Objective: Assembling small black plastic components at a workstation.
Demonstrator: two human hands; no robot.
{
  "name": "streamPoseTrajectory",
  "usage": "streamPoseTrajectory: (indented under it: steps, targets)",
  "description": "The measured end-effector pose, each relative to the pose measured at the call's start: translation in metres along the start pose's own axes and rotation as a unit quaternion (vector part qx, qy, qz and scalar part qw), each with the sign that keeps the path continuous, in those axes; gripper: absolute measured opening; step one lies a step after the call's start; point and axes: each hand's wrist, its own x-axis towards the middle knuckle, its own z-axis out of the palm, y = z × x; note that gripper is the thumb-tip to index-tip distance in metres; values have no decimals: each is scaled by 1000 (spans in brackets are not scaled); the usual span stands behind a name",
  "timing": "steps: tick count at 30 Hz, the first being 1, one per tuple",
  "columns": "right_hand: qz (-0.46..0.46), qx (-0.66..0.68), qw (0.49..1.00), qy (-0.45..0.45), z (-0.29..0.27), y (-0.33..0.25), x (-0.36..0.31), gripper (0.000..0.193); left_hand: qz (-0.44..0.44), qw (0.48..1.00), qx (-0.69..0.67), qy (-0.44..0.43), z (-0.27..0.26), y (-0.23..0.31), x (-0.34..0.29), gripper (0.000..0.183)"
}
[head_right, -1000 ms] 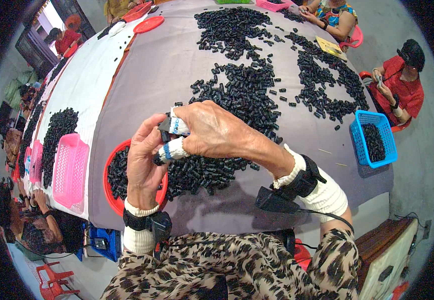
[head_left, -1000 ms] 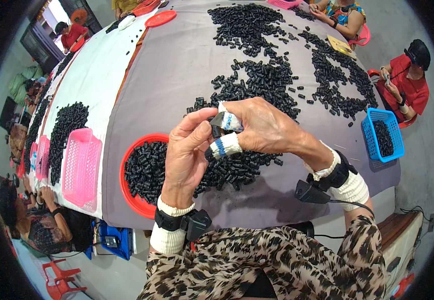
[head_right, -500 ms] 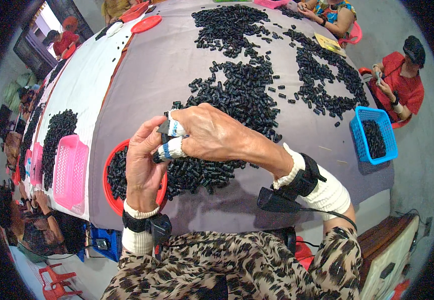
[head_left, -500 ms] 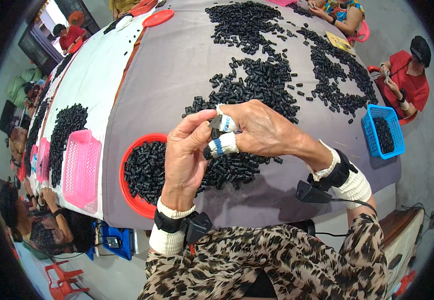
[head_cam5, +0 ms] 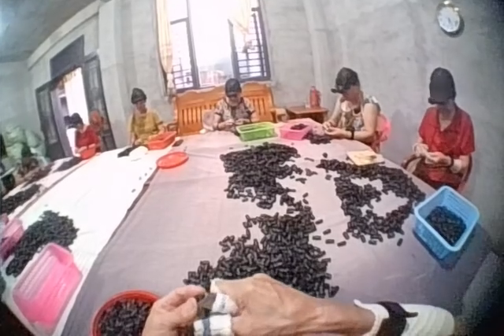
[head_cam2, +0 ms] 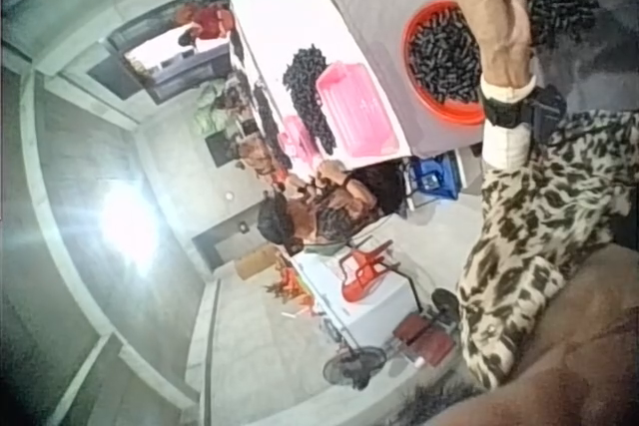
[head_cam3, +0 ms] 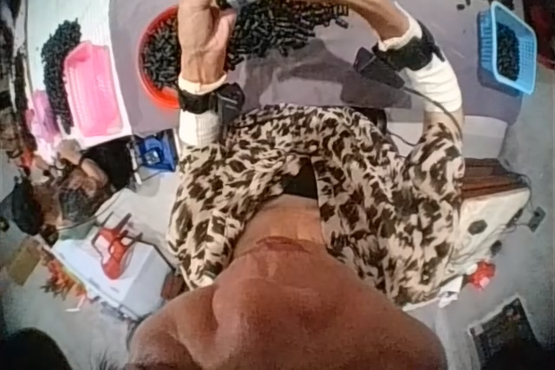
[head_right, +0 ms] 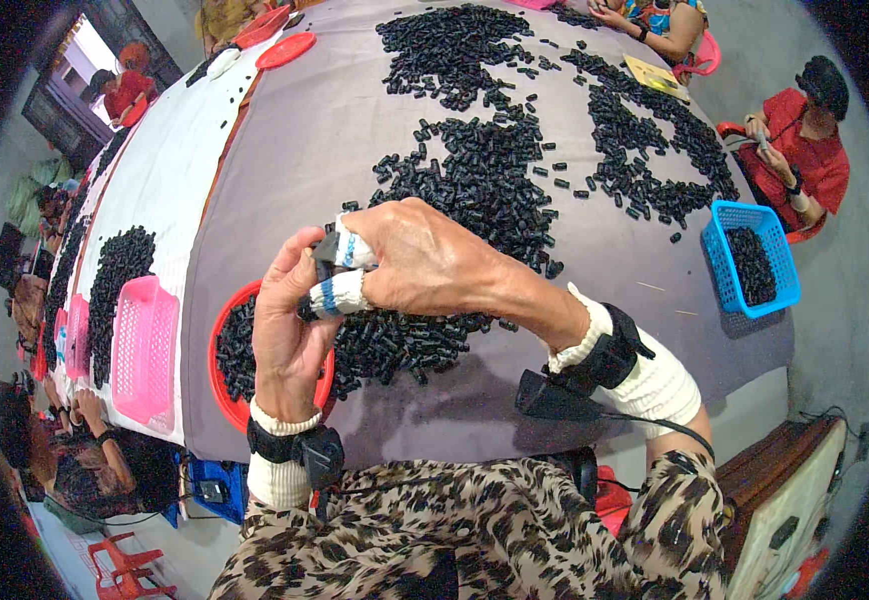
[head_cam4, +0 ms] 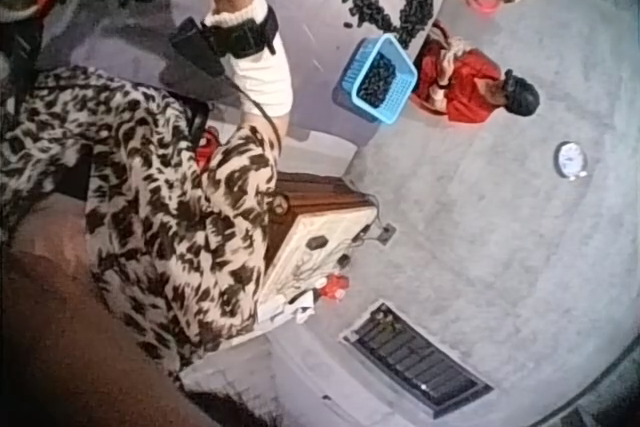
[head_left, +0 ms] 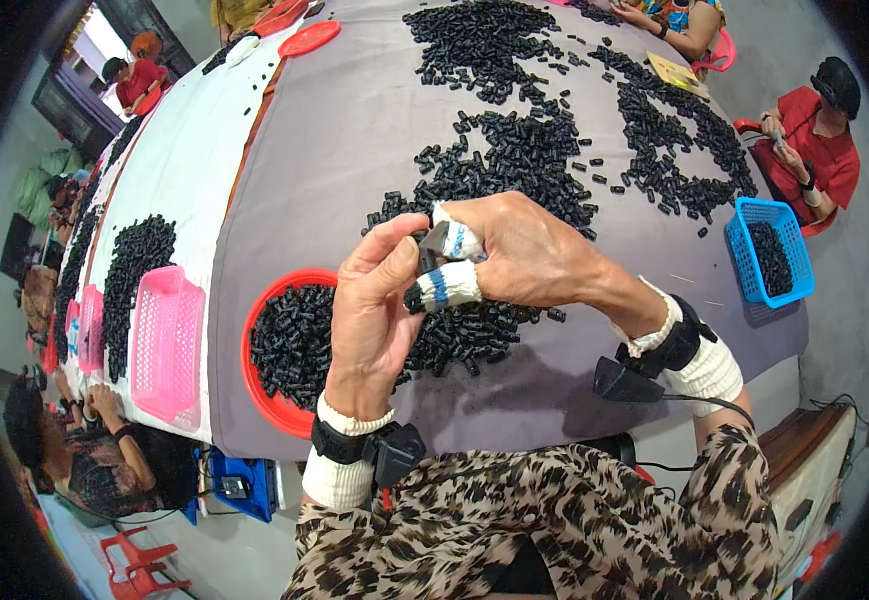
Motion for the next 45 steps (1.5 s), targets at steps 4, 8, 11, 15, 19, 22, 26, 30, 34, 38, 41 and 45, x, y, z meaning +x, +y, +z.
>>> streamPoseTrajectory:
  steps: [4,8,11,15,19,22,26,30,34,38,41,45]
  targets:
    - [29,2,1000,2,-1,0,0,37,1,1000,-22,-19,-4,-4,1,22]
    - [32,5,999,-1,-1,0,-2,37,-6,999,-27,-38,-8,-5,0,23]
    - [20,10,1000,7,0,0,-2,36,-4,999,-28,-28,-7,-6,-1,24]
    - [34,-10,999,-6,-1,0,-1,38,-5,999,-26,-32,-4,-7,-1,24]
    - [31,-25,999,-20,0,2,0,38,-7,999,-27,-28,-6,-7,0,25]
    - [28,-19,999,-19,0,5,-2,37,-11,999,-21,-26,-7,-9,1,26]
    - [20,-13,999,-20,2,6,-1,35,1,1000,4,-1,-9,-8,0,26]
    - [2,-34,999,-12,6,10,-1,32,24,998,49,10,-8,-7,-2,20]
    - [-16,-14,1000,8,7,7,-2,32,7,1000,17,10,-6,-4,-2,22]
    - [16,-2,1000,20,1,-1,-1,24,-11,994,-101,-34,-15,-11,0,23]
    - [13,1,1000,19,0,-1,-1,28,-20,991,-125,-33,-13,-12,-1,24]
    - [34,-3,999,5,-2,-1,-1,35,-21,992,-120,-41,-14,-14,1,24]
